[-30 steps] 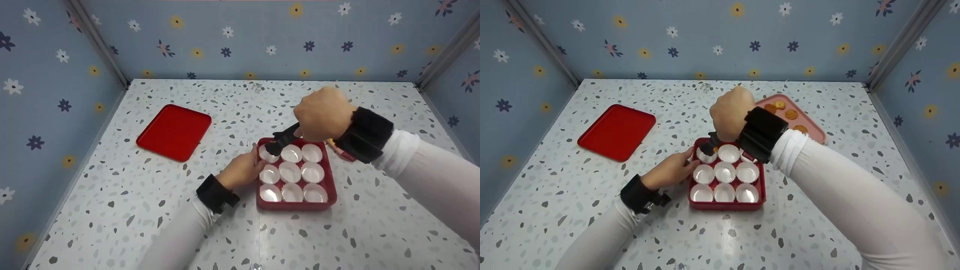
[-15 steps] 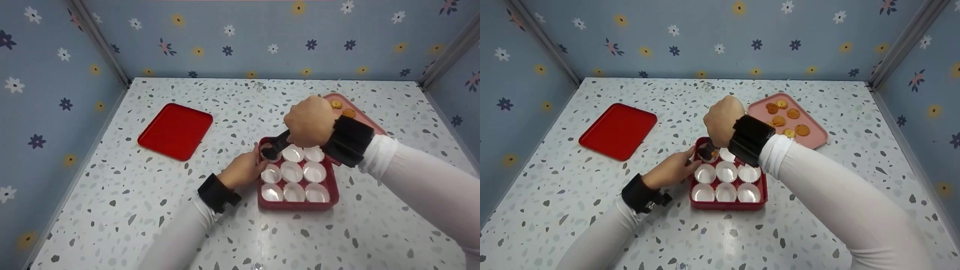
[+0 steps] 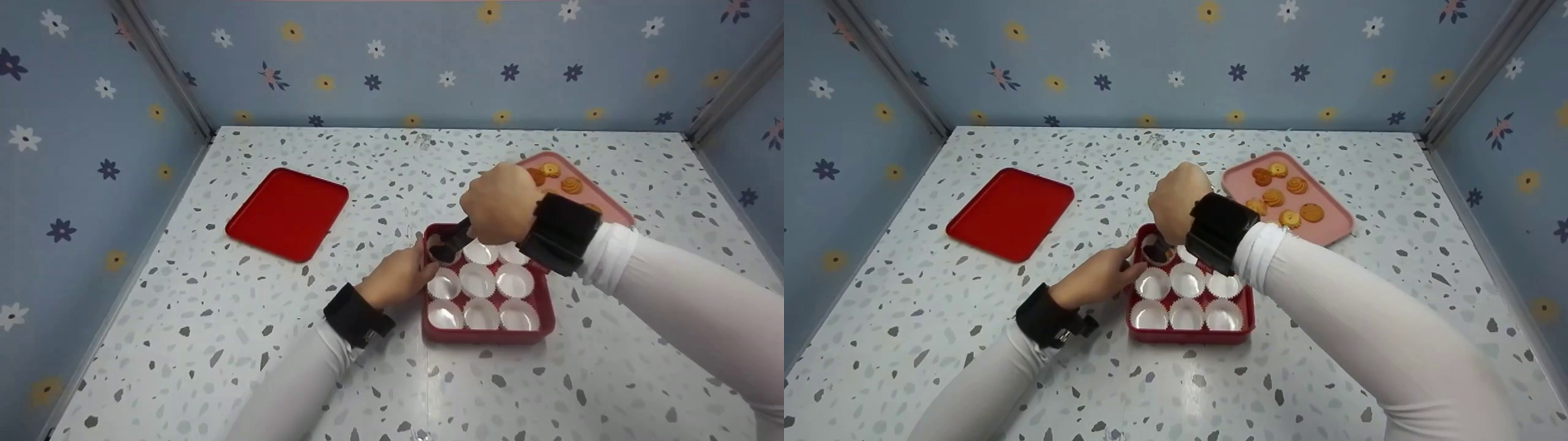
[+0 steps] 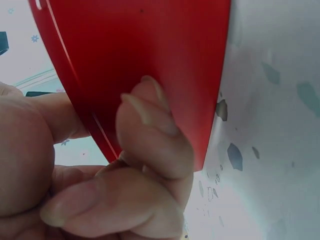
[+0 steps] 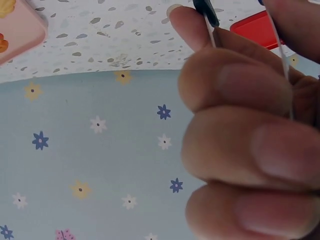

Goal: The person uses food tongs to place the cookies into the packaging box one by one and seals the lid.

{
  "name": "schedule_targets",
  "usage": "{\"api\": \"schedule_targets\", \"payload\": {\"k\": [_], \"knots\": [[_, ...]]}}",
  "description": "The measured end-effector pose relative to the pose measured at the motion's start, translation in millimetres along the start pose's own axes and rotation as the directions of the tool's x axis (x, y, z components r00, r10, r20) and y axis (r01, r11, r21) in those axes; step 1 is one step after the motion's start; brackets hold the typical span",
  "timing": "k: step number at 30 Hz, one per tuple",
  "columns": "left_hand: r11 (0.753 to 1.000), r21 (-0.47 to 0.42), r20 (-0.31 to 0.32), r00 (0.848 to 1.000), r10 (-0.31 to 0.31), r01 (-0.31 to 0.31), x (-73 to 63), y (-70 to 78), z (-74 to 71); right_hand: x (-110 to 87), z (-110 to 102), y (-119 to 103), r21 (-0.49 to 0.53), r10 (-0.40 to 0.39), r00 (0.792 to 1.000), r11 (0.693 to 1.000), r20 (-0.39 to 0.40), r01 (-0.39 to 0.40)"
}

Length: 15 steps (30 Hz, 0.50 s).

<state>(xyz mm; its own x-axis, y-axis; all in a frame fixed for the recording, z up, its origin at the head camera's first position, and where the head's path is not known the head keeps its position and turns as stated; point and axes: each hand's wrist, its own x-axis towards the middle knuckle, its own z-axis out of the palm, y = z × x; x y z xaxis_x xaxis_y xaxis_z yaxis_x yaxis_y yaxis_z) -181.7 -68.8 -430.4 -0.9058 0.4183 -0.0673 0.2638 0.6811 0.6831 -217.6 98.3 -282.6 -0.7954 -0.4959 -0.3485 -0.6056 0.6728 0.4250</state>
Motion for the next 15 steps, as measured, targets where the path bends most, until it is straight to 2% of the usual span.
{"api": "schedule_targets", "payload": {"k": [7,11,15], "knots": [[1.000,-0.003,0.006,1.000,0.005,-0.005,-0.3,0.5,0.2,-1.9,-3,4,0.011,0.003,1.000,1.000,0.002,-0.003],[1.000,-0.011,0.001,1.000,0.007,-0.007,1.0,-0.4,0.9,-10.7,-9,14,0.038,0.013,1.000,0.999,-0.004,-0.013],[1.000,-0.006,0.017,1.000,-0.010,0.010,1.7,-1.5,1.1,-25.0,-20,30,0.072,0.040,0.998,0.996,0.039,-0.042]]}}
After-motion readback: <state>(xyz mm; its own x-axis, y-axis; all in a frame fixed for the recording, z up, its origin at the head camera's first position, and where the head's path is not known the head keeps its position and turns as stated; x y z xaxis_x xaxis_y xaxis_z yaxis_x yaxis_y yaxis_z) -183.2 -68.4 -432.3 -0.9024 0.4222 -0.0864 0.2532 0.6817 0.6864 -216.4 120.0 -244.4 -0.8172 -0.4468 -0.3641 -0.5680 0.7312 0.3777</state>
